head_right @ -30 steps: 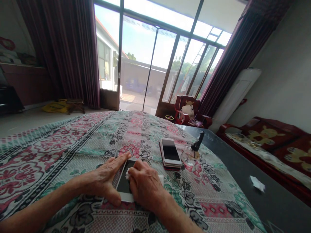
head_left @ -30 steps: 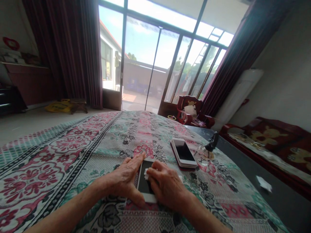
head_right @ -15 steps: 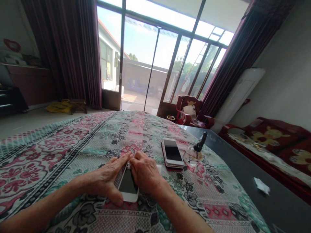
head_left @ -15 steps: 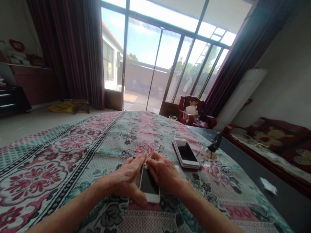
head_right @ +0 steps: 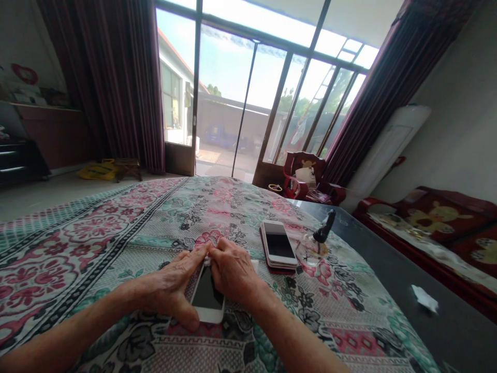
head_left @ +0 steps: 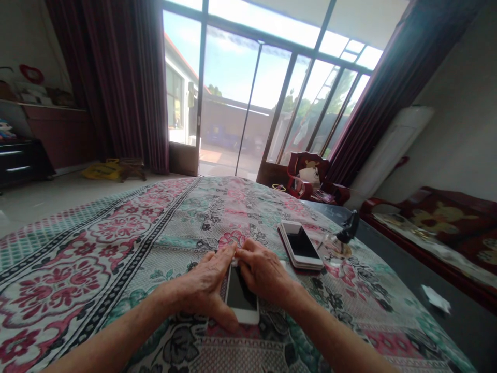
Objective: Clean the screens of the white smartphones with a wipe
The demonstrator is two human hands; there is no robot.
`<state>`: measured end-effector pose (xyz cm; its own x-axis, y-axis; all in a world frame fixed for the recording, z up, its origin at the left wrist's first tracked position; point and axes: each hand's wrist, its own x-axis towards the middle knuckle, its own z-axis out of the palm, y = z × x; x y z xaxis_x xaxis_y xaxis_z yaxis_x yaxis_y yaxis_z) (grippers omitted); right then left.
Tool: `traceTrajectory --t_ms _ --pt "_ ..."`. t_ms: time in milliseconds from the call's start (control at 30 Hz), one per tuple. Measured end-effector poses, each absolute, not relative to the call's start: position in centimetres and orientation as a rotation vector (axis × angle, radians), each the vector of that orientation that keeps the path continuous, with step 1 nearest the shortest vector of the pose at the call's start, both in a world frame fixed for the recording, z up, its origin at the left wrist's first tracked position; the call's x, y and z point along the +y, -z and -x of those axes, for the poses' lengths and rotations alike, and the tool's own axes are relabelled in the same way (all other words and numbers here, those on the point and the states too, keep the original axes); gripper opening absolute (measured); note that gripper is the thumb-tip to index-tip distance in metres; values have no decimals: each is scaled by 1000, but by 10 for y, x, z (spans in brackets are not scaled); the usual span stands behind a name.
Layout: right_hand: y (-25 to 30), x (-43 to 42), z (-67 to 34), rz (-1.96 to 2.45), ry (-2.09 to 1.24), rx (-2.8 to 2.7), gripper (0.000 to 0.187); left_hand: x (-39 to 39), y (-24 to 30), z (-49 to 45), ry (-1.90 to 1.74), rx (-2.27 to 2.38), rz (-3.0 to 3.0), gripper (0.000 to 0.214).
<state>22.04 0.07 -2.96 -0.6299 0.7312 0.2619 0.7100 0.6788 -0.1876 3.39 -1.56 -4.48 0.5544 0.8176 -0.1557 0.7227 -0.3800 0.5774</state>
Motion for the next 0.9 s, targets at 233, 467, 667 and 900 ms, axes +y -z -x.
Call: traceTrajectory --t_ms 233,467,667,900 --pt "38 0 -224 1128 -100 -2524 20 -7 52 -17 -205 1201 -2207 135" --pt "36 3 -221 1163 -105 -2500 22 -8 53 -18 -227 1212 -2240 135" --pt "27 -13 -216 1050 -126 -2597 14 -7 53 -15 -225 1171 -2254 130" --pt "14 -35 -219 918 -375 -2745 15 -6 54 -16 -239 1178 -2254 129"
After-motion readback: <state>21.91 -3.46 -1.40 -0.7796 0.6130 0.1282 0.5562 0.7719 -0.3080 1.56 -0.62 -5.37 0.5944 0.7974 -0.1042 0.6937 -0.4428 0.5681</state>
